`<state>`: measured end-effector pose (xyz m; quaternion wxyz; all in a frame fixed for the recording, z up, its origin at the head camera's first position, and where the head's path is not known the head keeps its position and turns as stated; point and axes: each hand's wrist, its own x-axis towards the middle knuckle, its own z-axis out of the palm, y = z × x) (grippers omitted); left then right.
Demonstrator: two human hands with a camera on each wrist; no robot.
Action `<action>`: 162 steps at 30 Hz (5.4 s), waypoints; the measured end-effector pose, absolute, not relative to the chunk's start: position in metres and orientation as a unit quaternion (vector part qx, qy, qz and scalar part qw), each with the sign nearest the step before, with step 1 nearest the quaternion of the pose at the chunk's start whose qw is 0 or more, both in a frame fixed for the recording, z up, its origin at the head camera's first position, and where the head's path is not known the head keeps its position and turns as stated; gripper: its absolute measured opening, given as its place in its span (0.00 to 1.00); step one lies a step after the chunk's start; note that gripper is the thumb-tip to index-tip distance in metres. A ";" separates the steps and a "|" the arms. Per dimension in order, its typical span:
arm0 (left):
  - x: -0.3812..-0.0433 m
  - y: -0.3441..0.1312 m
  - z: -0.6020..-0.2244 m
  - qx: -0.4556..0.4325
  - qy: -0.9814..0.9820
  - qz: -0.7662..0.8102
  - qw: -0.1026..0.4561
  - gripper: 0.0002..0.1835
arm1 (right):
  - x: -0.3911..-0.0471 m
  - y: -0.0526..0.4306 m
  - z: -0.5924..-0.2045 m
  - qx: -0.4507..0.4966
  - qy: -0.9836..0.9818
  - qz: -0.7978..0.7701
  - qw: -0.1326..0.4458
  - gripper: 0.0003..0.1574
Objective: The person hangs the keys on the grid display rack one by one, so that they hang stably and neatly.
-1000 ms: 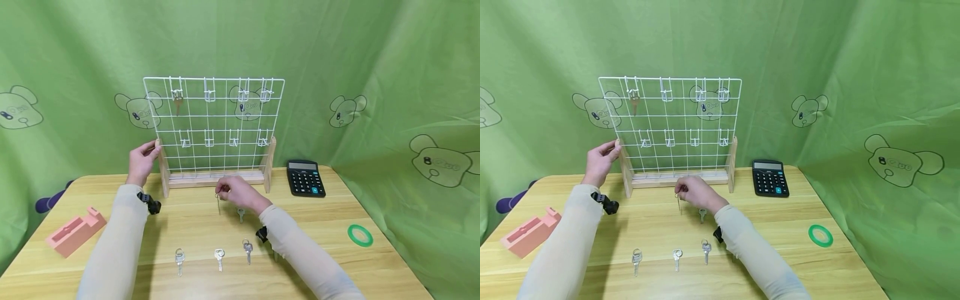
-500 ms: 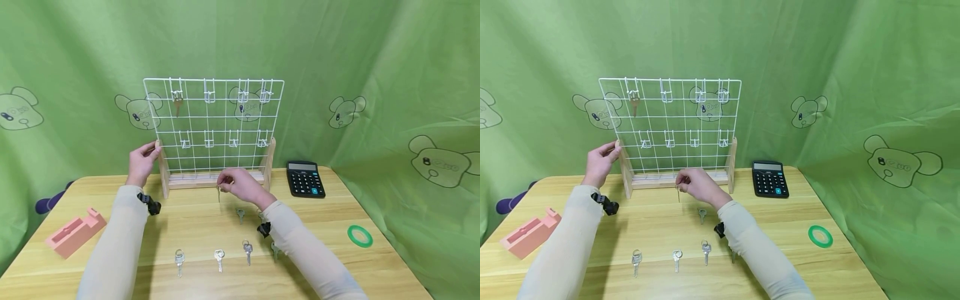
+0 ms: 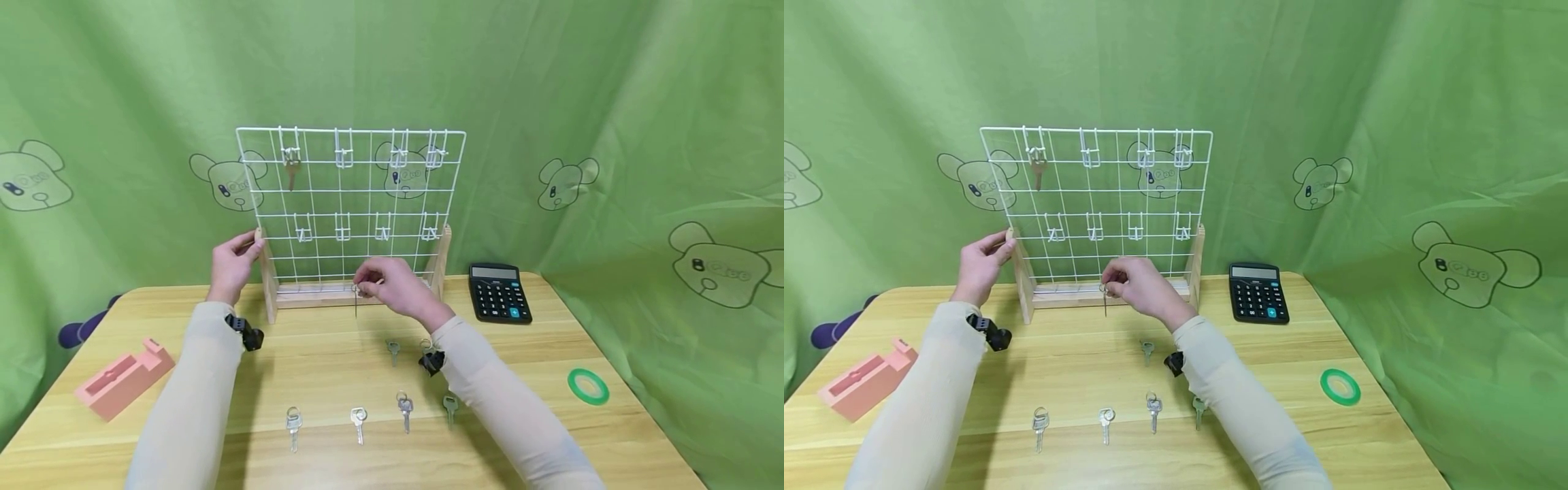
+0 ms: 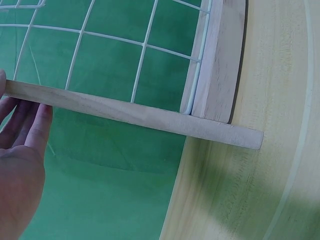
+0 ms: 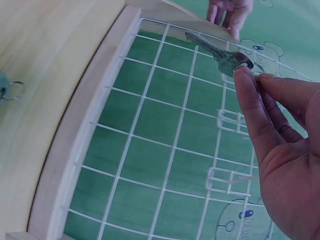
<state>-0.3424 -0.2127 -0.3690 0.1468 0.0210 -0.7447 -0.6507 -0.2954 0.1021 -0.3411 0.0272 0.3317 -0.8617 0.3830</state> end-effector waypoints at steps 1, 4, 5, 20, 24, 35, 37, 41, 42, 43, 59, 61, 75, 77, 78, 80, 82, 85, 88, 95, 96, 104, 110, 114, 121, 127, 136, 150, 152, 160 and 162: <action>-0.343 -0.213 -0.369 0.021 -0.744 -0.651 0.147 0.25 | -0.296 0.102 -0.339 0.334 -0.861 0.382 0.031 0.05; -0.343 -0.212 -0.368 0.022 -0.743 -0.653 0.145 0.24 | -0.297 0.101 -0.332 0.343 -0.856 0.384 0.047 0.05; -0.343 -0.212 -0.368 0.022 -0.743 -0.653 0.145 0.24 | -0.297 0.101 -0.331 0.344 -0.855 0.384 0.051 0.06; -0.341 -0.213 -0.367 0.025 -0.749 -0.648 0.137 0.26 | -0.298 0.095 -0.297 0.333 -0.849 0.404 0.072 0.07; -0.342 -0.213 -0.368 0.024 -0.749 -0.647 0.139 0.26 | -0.298 0.093 -0.289 0.331 -0.846 0.412 0.075 0.08; -0.343 -0.214 -0.369 0.024 -0.748 -0.649 0.137 0.25 | -0.300 0.090 -0.268 0.328 -0.844 0.410 0.106 0.08; -0.343 -0.214 -0.369 0.023 -0.746 -0.651 0.137 0.25 | -0.301 0.090 -0.263 0.327 -0.843 0.413 0.111 0.09; -0.343 -0.214 -0.370 0.021 -0.744 -0.653 0.139 0.25 | -0.303 0.087 -0.253 0.327 -0.836 0.419 0.133 0.08; -0.343 -0.214 -0.370 0.021 -0.744 -0.653 0.140 0.25 | -0.304 0.086 -0.251 0.326 -0.835 0.422 0.137 0.08; -0.343 -0.214 -0.370 0.021 -0.745 -0.652 0.140 0.25 | -0.304 0.085 -0.248 0.325 -0.832 0.427 0.140 0.08; -0.343 -0.214 -0.369 0.021 -0.743 -0.656 0.134 0.25 | -0.311 0.074 -0.217 0.294 -0.804 0.489 0.168 0.08; -0.343 -0.214 -0.370 0.020 -0.742 -0.656 0.134 0.25 | -0.312 0.073 -0.214 0.290 -0.800 0.497 0.169 0.08; -0.341 -0.212 -0.367 0.018 -0.738 -0.662 0.134 0.25 | -0.323 0.063 -0.193 0.263 -0.775 0.530 0.224 0.07; -0.340 -0.211 -0.366 0.019 -0.738 -0.661 0.136 0.24 | -0.324 0.062 -0.190 0.255 -0.775 0.531 0.228 0.07; -0.340 -0.211 -0.366 0.020 -0.739 -0.659 0.137 0.24 | -0.325 0.062 -0.189 0.251 -0.776 0.533 0.227 0.07; -0.341 -0.211 -0.366 0.023 -0.740 -0.658 0.140 0.24 | -0.326 0.061 -0.187 0.242 -0.778 0.535 0.224 0.07; -0.341 -0.211 -0.367 0.024 -0.741 -0.656 0.140 0.24 | -0.328 0.061 -0.186 0.235 -0.780 0.536 0.220 0.08; -0.341 -0.211 -0.368 0.023 -0.742 -0.656 0.137 0.25 | -0.330 0.061 -0.187 0.224 -0.790 0.529 0.215 0.08; -0.342 -0.212 -0.369 0.020 -0.742 -0.657 0.134 0.25 | -0.333 0.060 -0.189 0.215 -0.798 0.522 0.211 0.08; -0.342 -0.211 -0.370 0.022 -0.741 -0.658 0.132 0.25 | -0.338 0.059 -0.194 0.206 -0.808 0.514 0.201 0.08; -0.342 -0.210 -0.370 0.023 -0.741 -0.658 0.133 0.25 | -0.339 0.060 -0.195 0.204 -0.811 0.511 0.199 0.08; -0.341 -0.209 -0.372 0.022 -0.745 -0.651 0.142 0.25 | -0.338 0.063 -0.201 0.211 -0.828 0.481 0.195 0.10; -0.342 -0.211 -0.375 0.019 -0.743 -0.654 0.142 0.26 | -0.332 0.070 -0.209 0.244 -0.848 0.420 0.213 0.08; -0.344 -0.212 -0.376 0.014 -0.740 -0.656 0.146 0.26 | -0.325 0.078 -0.217 0.259 -0.851 0.403 0.213 0.08; -0.345 -0.213 -0.374 0.015 -0.736 -0.661 0.142 0.26 | -0.318 0.093 -0.239 0.290 -0.870 0.346 0.198 0.09; -0.346 -0.213 -0.373 0.016 -0.728 -0.671 0.139 0.26 | -0.311 0.104 -0.261 0.298 -0.886 0.311 0.172 0.08; -0.346 -0.213 -0.372 0.013 -0.726 -0.673 0.141 0.25 | -0.298 0.126 -0.294 0.289 -0.896 0.315 0.122 0.09; -0.342 -0.213 -0.372 0.013 -0.730 -0.670 0.135 0.27 | -0.290 0.154 -0.361 0.290 -0.900 0.323 0.033 0.08; -0.342 -0.214 -0.373 0.011 -0.731 -0.669 0.136 0.27 | -0.290 0.156 -0.369 0.290 -0.898 0.331 0.019 0.08; -0.343 -0.215 -0.372 0.007 -0.734 -0.665 0.137 0.27 | -0.286 0.160 -0.390 0.286 -0.894 0.346 -0.015 0.11; -0.343 -0.215 -0.372 0.007 -0.734 -0.665 0.138 0.27 | -0.285 0.160 -0.395 0.284 -0.894 0.346 -0.024 0.11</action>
